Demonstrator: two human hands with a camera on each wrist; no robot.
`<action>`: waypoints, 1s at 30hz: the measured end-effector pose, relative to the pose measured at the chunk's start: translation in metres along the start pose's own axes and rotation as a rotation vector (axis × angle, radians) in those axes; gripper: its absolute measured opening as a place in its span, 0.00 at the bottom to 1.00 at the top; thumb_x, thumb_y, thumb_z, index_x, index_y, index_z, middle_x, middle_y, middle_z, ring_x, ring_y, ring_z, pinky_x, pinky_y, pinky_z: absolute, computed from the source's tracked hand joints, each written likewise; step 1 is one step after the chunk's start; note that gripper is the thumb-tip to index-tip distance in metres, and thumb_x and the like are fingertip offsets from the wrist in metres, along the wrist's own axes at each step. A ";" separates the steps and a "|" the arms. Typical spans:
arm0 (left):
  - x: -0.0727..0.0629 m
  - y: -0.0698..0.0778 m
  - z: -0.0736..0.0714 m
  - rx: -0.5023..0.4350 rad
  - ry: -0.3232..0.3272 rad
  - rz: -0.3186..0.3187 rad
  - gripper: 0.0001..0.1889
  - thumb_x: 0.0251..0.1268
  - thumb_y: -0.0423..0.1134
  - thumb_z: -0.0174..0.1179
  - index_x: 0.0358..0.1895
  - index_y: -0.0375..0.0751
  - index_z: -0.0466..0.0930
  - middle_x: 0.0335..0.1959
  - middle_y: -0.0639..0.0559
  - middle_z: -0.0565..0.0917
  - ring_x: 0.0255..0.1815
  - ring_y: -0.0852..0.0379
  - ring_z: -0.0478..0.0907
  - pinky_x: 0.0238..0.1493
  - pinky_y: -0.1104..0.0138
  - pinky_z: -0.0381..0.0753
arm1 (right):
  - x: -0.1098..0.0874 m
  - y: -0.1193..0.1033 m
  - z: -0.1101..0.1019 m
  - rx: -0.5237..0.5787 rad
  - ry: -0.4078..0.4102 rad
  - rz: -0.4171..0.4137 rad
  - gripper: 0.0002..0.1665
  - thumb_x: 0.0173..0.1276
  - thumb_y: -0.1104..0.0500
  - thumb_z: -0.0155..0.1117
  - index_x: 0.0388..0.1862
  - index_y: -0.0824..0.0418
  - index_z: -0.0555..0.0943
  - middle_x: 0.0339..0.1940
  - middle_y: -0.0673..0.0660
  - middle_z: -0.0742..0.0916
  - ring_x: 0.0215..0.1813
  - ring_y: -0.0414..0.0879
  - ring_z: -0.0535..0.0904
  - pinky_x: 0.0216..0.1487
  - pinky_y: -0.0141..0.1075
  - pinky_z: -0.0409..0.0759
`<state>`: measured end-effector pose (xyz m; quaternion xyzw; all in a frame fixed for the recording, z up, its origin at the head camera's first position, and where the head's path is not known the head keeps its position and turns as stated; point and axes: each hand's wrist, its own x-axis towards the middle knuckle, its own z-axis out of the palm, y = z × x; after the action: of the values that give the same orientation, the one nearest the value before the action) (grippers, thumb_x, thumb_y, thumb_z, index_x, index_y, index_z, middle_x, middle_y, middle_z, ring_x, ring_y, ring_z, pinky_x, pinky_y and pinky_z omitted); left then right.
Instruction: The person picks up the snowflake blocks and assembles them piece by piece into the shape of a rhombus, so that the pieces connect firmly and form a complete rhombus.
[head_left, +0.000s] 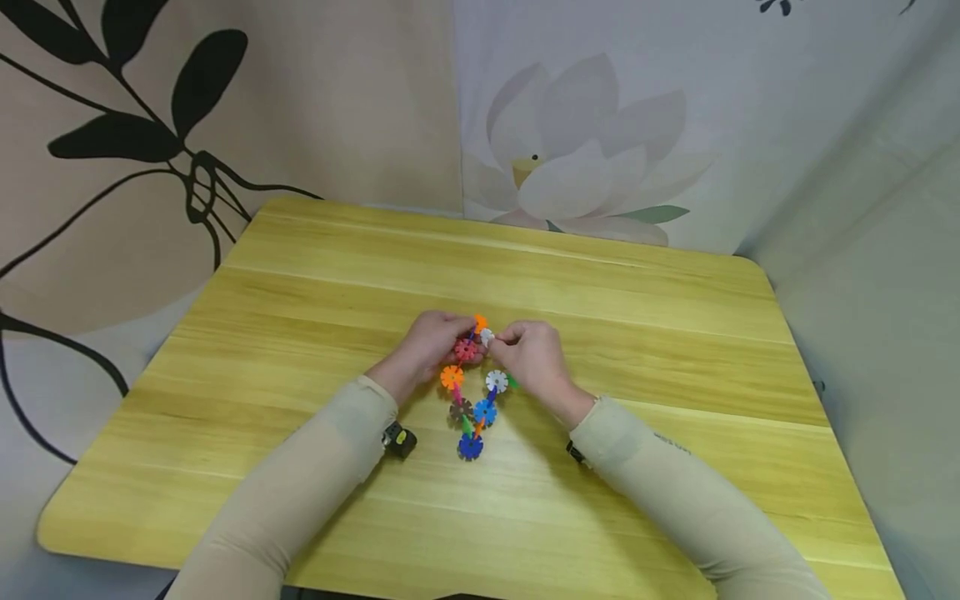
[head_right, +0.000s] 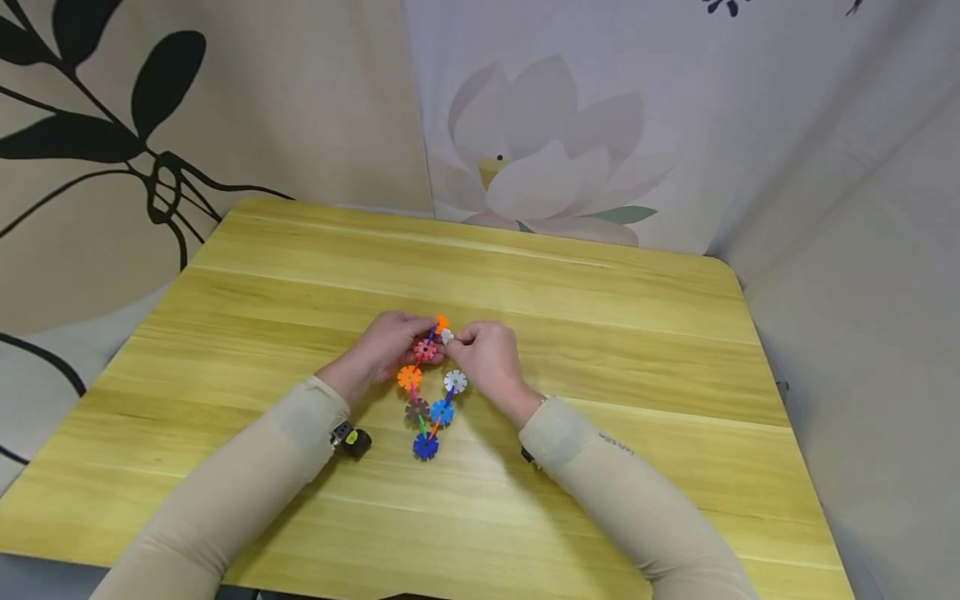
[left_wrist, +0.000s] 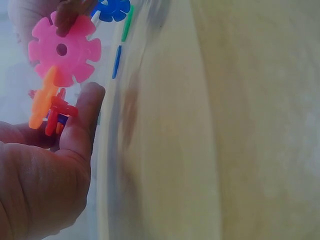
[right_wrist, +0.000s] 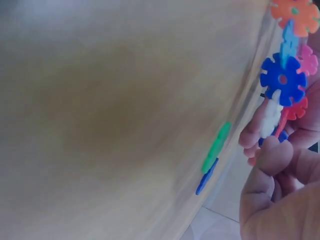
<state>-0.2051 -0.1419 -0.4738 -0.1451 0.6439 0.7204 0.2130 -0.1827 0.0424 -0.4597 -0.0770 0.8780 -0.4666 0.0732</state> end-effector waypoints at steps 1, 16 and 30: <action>0.000 0.000 0.000 -0.004 -0.002 0.000 0.20 0.83 0.37 0.57 0.63 0.21 0.79 0.40 0.43 0.89 0.30 0.58 0.90 0.44 0.67 0.94 | 0.000 0.000 0.000 0.001 -0.003 0.003 0.07 0.68 0.62 0.71 0.35 0.64 0.93 0.28 0.56 0.93 0.23 0.40 0.83 0.21 0.28 0.80; -0.003 0.001 0.005 0.072 -0.014 -0.003 0.17 0.78 0.38 0.60 0.58 0.27 0.84 0.37 0.46 0.88 0.27 0.59 0.87 0.31 0.73 0.90 | 0.004 -0.001 -0.007 -0.067 -0.099 0.062 0.09 0.71 0.62 0.70 0.31 0.63 0.92 0.28 0.57 0.93 0.19 0.38 0.76 0.18 0.26 0.68; -0.003 0.002 0.007 0.248 0.023 0.025 0.18 0.79 0.39 0.58 0.62 0.33 0.85 0.39 0.47 0.86 0.20 0.64 0.75 0.20 0.75 0.81 | 0.003 0.004 0.001 -0.124 -0.024 -0.086 0.14 0.69 0.65 0.69 0.22 0.64 0.88 0.17 0.52 0.86 0.16 0.35 0.70 0.20 0.25 0.68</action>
<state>-0.2034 -0.1360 -0.4695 -0.1178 0.7323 0.6359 0.2132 -0.1856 0.0434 -0.4636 -0.1249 0.9002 -0.4131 0.0588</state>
